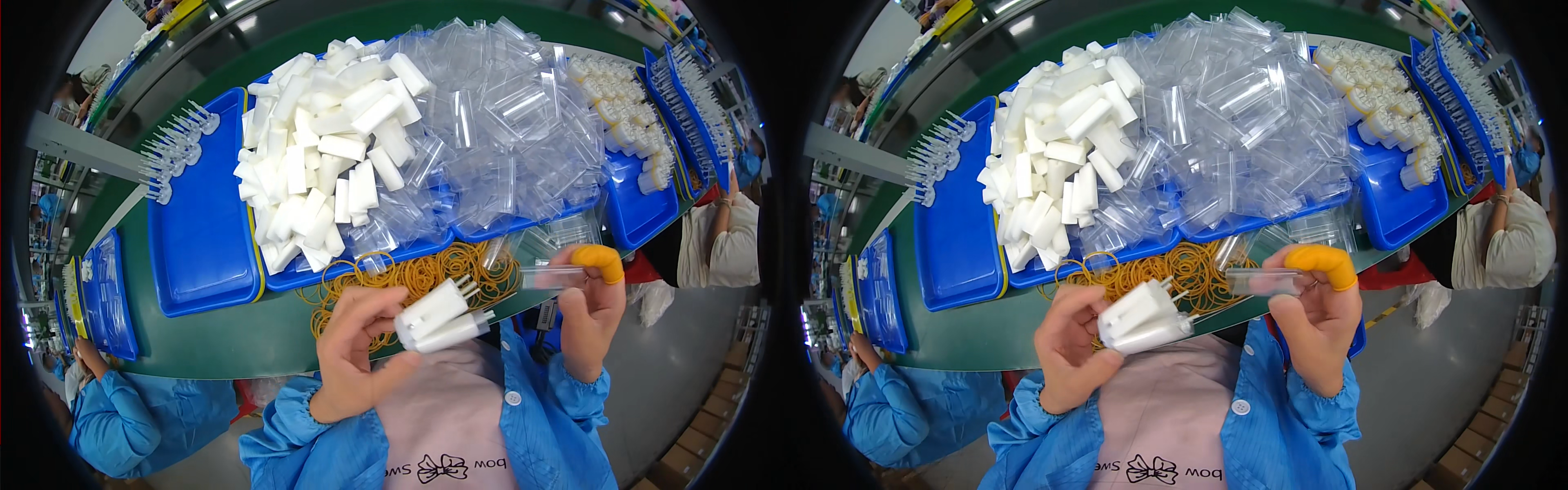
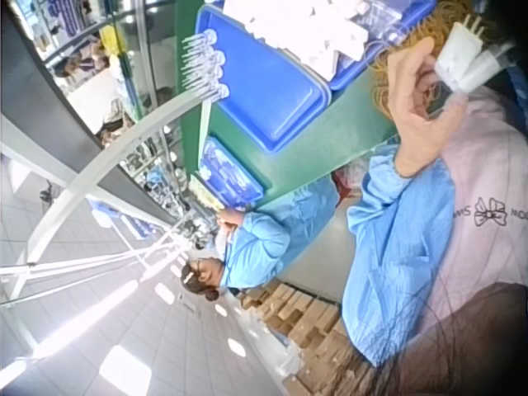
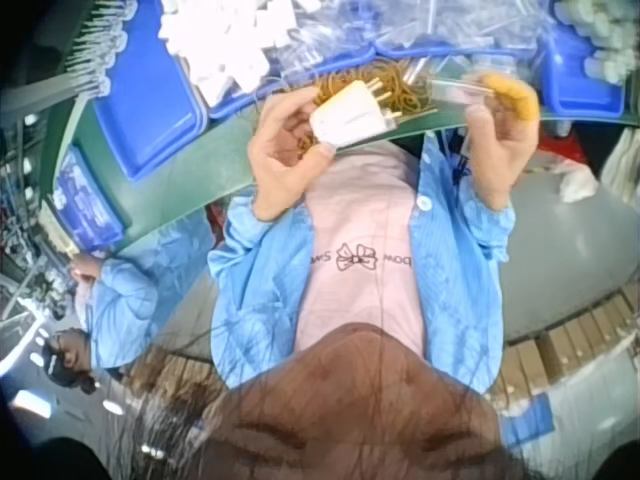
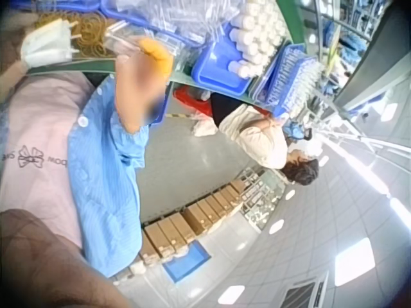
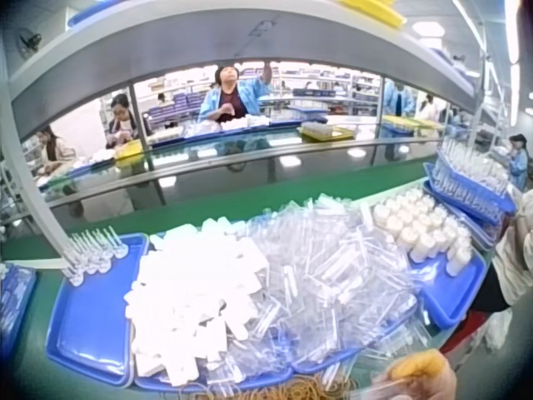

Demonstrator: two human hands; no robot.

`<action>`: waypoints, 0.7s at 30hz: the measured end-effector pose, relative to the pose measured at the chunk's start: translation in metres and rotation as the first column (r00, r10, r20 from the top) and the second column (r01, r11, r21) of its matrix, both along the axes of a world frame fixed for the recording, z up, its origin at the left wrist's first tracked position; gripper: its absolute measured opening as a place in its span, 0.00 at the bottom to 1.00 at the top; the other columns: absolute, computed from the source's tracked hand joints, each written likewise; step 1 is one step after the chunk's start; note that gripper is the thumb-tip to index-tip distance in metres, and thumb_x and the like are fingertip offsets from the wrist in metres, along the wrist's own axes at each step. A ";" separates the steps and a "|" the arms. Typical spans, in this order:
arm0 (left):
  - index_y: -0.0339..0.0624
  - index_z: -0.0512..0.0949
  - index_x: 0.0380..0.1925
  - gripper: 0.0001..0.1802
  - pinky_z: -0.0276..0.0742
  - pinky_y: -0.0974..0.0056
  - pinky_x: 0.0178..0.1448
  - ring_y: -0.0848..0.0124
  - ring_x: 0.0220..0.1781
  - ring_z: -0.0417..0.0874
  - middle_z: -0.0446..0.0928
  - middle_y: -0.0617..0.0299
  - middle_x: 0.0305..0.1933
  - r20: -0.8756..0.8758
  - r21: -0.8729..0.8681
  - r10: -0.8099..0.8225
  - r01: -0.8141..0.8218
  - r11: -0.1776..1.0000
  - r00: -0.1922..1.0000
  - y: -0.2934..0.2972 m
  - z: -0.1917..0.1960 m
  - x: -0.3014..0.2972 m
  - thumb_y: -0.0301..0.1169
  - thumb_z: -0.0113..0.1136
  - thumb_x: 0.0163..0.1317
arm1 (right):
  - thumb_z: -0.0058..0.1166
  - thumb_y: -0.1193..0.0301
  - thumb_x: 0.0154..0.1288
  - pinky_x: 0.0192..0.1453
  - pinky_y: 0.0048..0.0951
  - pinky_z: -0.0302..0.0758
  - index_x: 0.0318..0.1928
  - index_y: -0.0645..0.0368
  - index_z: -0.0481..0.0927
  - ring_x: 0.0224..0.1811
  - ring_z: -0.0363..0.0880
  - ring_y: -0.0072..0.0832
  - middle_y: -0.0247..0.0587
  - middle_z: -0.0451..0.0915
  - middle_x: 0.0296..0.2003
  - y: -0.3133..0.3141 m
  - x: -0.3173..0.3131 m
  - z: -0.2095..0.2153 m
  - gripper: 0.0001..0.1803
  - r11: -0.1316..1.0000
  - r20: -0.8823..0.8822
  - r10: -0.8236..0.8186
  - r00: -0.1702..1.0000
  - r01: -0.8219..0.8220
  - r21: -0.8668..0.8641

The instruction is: The person assembles small white cylindrical components by inserting them into clear plastic tubes and securing them with yellow rubber bands. The person uses a yellow-handled tool to assist in the assembly process and places the finished units into a blue tray.

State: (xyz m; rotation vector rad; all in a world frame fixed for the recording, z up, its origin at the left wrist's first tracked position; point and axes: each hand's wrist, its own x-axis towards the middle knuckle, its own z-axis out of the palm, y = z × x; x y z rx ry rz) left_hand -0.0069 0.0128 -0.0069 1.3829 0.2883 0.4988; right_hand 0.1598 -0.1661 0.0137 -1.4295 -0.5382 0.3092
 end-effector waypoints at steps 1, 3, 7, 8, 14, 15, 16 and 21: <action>0.34 0.74 0.53 0.30 0.74 0.67 0.53 0.68 0.46 0.75 0.70 0.56 0.46 -0.017 0.065 0.048 -0.047 0.997 0.999 -0.004 0.004 0.003 0.22 0.69 0.45 | 0.53 0.79 0.57 0.50 0.29 0.75 0.51 0.66 0.68 0.40 0.80 0.32 0.48 0.74 0.43 0.002 -0.003 0.003 0.21 0.995 -0.080 0.006 0.997 0.002 0.101; 0.34 0.75 0.52 0.30 0.74 0.67 0.51 0.67 0.44 0.75 0.70 0.56 0.44 -0.032 0.208 0.023 -0.016 0.978 0.999 -0.006 0.008 0.003 0.23 0.70 0.44 | 0.56 0.76 0.57 0.49 0.32 0.77 0.53 0.66 0.66 0.39 0.82 0.34 0.52 0.76 0.42 0.006 -0.007 0.003 0.23 0.975 -0.185 0.011 0.983 0.031 0.220; 0.34 0.77 0.50 0.29 0.73 0.68 0.45 0.67 0.42 0.75 0.71 0.54 0.43 -0.031 0.350 -0.003 0.014 0.937 1.000 -0.006 0.013 0.005 0.24 0.71 0.43 | 0.56 0.77 0.58 0.50 0.34 0.78 0.53 0.66 0.67 0.41 0.82 0.36 0.52 0.79 0.40 0.012 -0.014 -0.001 0.22 0.974 -0.203 0.100 0.974 -0.054 0.221; 0.34 0.77 0.50 0.29 0.73 0.68 0.45 0.67 0.41 0.75 0.71 0.54 0.43 -0.025 0.370 -0.012 0.020 0.929 1.000 -0.005 0.013 0.005 0.24 0.70 0.43 | 0.55 0.78 0.58 0.50 0.34 0.78 0.53 0.66 0.67 0.41 0.82 0.36 0.53 0.79 0.41 0.013 -0.016 -0.002 0.22 0.971 -0.215 0.129 0.968 -0.079 0.227; 0.35 0.78 0.50 0.28 0.73 0.69 0.42 0.69 0.40 0.74 0.68 0.56 0.43 -0.063 0.436 -0.036 0.060 0.898 0.997 -0.006 0.020 0.004 0.21 0.69 0.43 | 0.54 0.82 0.57 0.51 0.34 0.77 0.52 0.67 0.68 0.43 0.82 0.36 0.55 0.78 0.41 0.013 -0.017 -0.003 0.21 0.961 -0.252 0.198 0.947 -0.137 0.240; 0.35 0.78 0.50 0.28 0.73 0.69 0.42 0.70 0.40 0.74 0.67 0.57 0.43 -0.066 0.436 -0.040 0.065 0.898 0.997 -0.006 0.020 0.004 0.21 0.69 0.43 | 0.54 0.82 0.57 0.51 0.34 0.77 0.52 0.67 0.68 0.43 0.82 0.36 0.55 0.78 0.41 0.014 -0.019 -0.002 0.21 0.966 -0.244 0.182 0.952 -0.127 0.225; 0.36 0.78 0.50 0.28 0.73 0.69 0.42 0.70 0.40 0.74 0.67 0.57 0.43 -0.069 0.436 -0.044 0.070 0.897 0.997 -0.006 0.020 0.005 0.21 0.68 0.44 | 0.53 0.83 0.57 0.52 0.34 0.77 0.52 0.67 0.68 0.43 0.82 0.36 0.55 0.78 0.41 0.014 -0.020 -0.002 0.21 0.971 -0.236 0.167 0.957 -0.117 0.210; 0.39 0.80 0.49 0.26 0.74 0.68 0.43 0.69 0.41 0.73 0.65 0.58 0.43 -0.042 0.375 -0.103 0.112 0.920 0.994 -0.008 0.014 0.006 0.20 0.66 0.44 | 0.53 0.84 0.55 0.53 0.35 0.77 0.52 0.67 0.68 0.44 0.82 0.36 0.55 0.78 0.42 0.012 -0.020 -0.005 0.22 0.968 -0.177 0.165 0.970 -0.125 0.217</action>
